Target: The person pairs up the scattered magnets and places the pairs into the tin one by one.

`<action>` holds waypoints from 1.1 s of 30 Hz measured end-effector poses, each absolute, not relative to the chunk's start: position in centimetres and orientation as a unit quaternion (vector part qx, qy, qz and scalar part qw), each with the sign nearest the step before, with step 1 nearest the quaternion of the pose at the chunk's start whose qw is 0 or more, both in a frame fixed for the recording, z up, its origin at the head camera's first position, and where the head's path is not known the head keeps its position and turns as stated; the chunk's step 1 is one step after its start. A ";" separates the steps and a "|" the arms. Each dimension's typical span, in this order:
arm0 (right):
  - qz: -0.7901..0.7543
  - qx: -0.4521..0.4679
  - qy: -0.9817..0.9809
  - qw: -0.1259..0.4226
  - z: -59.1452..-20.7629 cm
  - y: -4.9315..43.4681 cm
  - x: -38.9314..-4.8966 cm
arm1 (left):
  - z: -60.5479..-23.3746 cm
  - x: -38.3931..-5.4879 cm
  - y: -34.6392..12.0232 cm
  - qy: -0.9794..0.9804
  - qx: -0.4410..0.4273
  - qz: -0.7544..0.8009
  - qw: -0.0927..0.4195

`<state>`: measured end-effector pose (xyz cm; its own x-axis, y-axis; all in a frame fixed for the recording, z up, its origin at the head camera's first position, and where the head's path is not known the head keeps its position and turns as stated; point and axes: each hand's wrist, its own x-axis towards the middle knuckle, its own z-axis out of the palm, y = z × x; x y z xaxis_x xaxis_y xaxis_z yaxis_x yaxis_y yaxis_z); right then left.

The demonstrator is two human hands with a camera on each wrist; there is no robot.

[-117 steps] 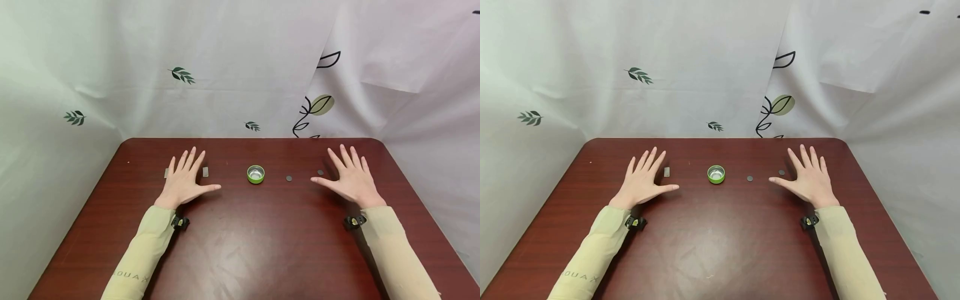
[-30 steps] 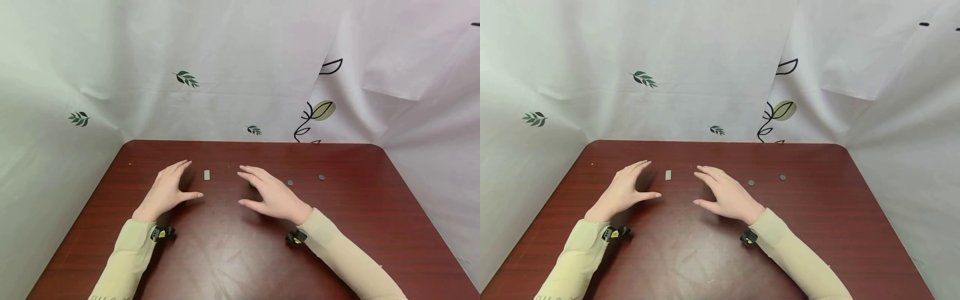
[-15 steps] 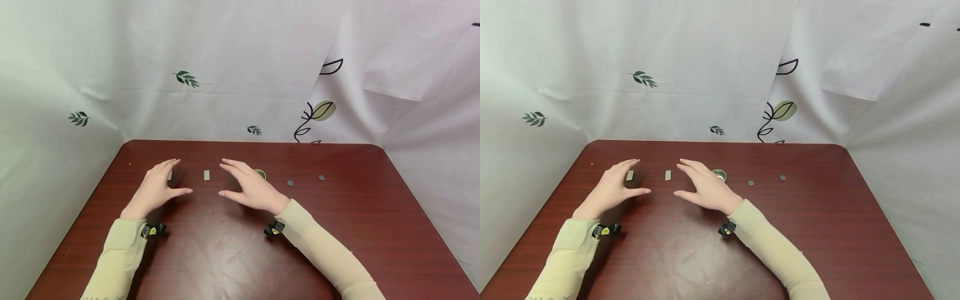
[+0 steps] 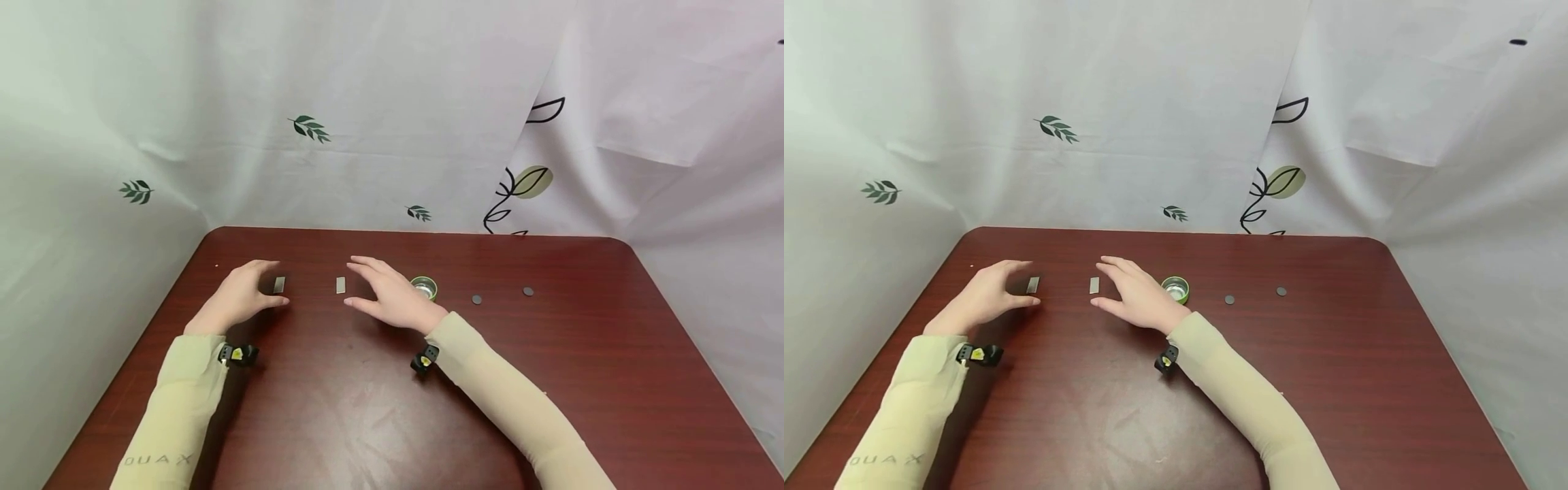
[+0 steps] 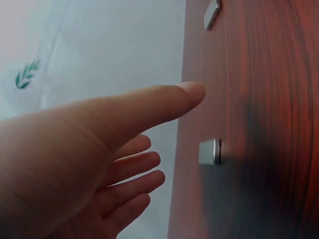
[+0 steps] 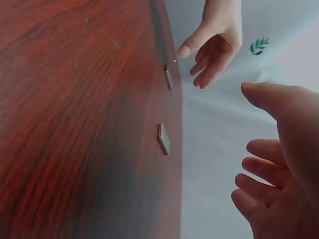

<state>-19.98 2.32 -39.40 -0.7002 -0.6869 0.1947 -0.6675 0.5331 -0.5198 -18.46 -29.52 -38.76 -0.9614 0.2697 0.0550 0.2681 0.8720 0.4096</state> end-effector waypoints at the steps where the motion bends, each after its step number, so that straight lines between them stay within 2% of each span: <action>1: -0.286 -0.387 0.876 0.020 -39.5 2.1 -20.1 | -38.9 -18.7 -29.7 0.968 0.138 0.208 0.005; 11: -0.278 -0.369 0.886 0.046 -40.7 -0.3 -21.8 | -40.5 -20.1 -30.7 0.962 0.106 0.248 0.043; 21: -0.260 -0.331 0.905 0.065 -42.4 -1.3 -22.9 | -41.4 -20.4 -31.1 0.958 0.100 0.266 0.035; 33: -0.232 -0.347 0.908 0.048 -42.8 -2.4 -24.1 | -41.3 -20.8 -30.8 0.959 0.104 0.259 0.048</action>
